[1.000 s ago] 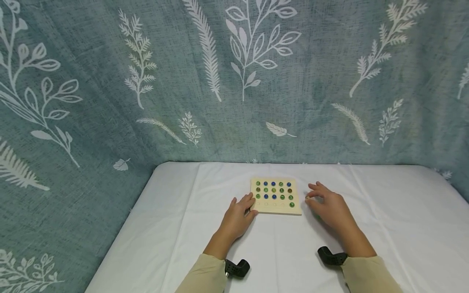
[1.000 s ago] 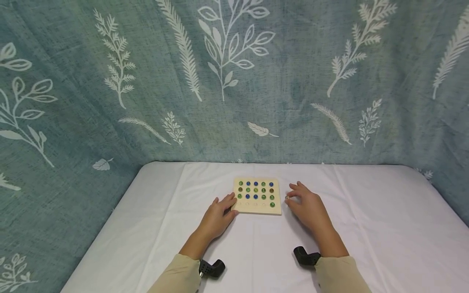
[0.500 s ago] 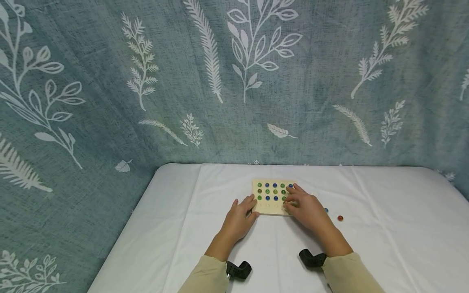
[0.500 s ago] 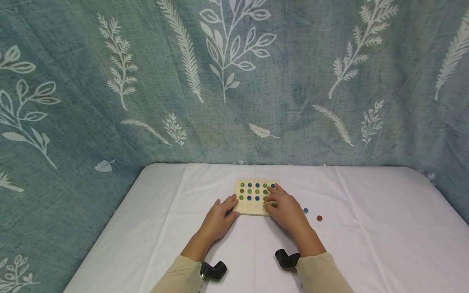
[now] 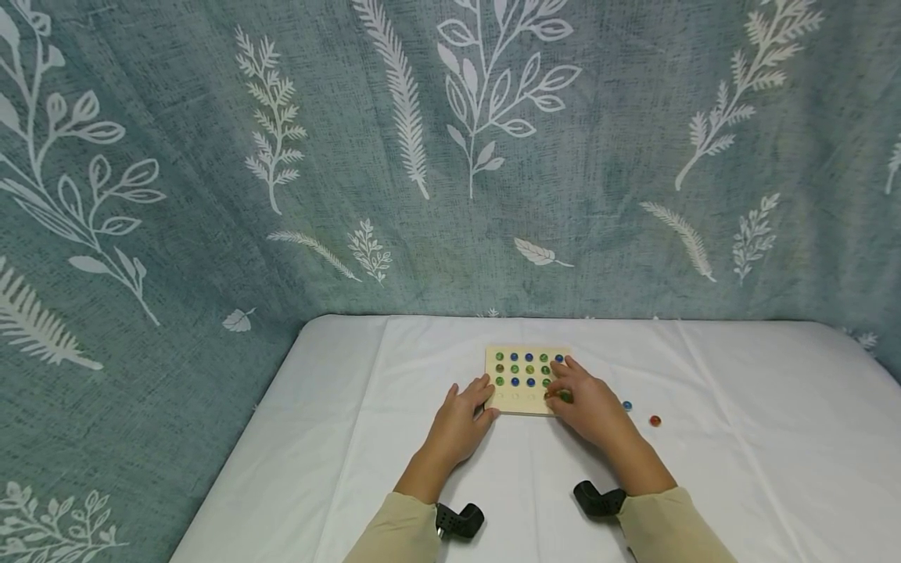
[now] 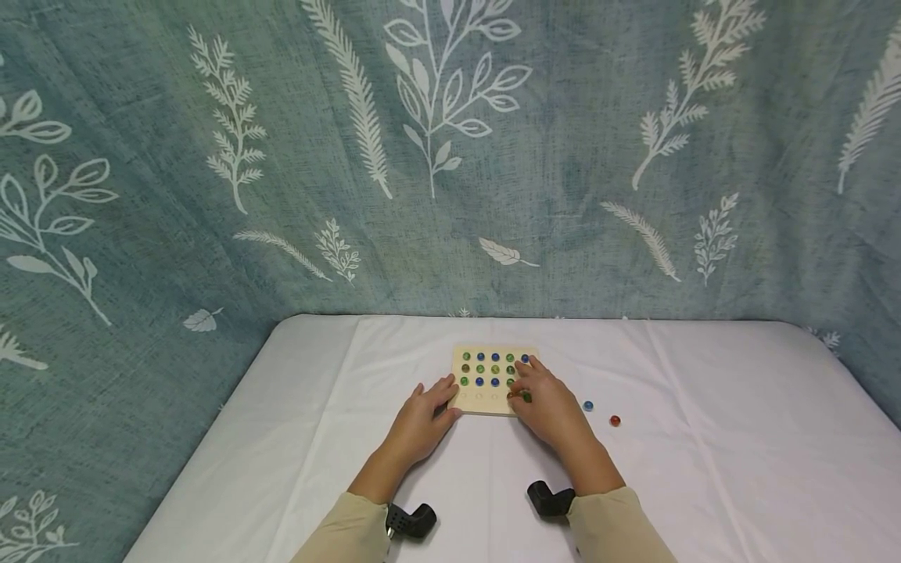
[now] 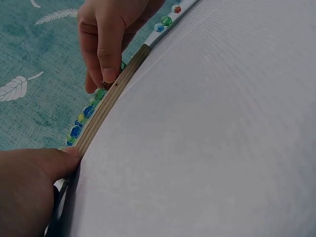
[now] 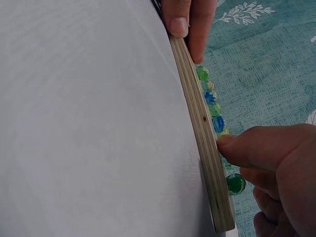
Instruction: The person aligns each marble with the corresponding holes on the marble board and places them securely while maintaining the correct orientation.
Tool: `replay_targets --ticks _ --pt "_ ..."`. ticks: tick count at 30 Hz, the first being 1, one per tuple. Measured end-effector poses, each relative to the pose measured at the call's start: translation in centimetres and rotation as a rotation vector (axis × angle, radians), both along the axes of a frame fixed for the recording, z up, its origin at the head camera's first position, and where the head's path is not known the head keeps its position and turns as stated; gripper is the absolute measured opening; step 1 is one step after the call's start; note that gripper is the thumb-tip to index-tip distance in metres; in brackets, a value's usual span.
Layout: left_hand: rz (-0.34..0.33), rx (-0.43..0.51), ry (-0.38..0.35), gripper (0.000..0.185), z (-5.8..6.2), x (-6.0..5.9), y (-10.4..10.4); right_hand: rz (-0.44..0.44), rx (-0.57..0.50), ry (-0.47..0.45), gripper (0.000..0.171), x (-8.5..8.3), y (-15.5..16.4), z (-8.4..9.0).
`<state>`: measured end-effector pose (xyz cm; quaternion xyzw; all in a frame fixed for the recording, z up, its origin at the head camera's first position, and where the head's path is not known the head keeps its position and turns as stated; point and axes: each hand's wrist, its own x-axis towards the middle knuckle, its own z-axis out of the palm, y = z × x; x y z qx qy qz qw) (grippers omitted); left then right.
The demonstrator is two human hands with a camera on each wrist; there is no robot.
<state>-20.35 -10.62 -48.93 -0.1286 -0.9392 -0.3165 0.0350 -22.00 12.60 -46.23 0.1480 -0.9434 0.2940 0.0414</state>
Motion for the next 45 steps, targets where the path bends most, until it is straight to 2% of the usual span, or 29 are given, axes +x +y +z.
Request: replay_targets --ticks 17,24,30,37,45 --pt "0.004 0.01 0.0 0.049 0.0 0.2 0.4 0.002 -0.003 0.009 0.015 0.3 0.3 0.1" --pt "-0.01 0.01 0.01 0.049 0.1 0.2 0.4 0.001 -0.02 -0.009 0.02 0.5 0.9 0.7" --pt "-0.021 0.001 0.014 0.049 0.2 0.0 0.2 -0.026 -0.062 -0.064 0.025 0.7 2.7 1.6" --pt "-0.024 -0.004 0.0 0.051 0.0 -0.1 -0.1 -0.103 -0.068 -0.107 0.031 0.8 5.8 2.1" --pt "-0.02 0.01 -0.013 0.05 0.0 -0.1 -0.2 -0.162 -0.078 -0.143 0.038 1.6 9.2 2.0"
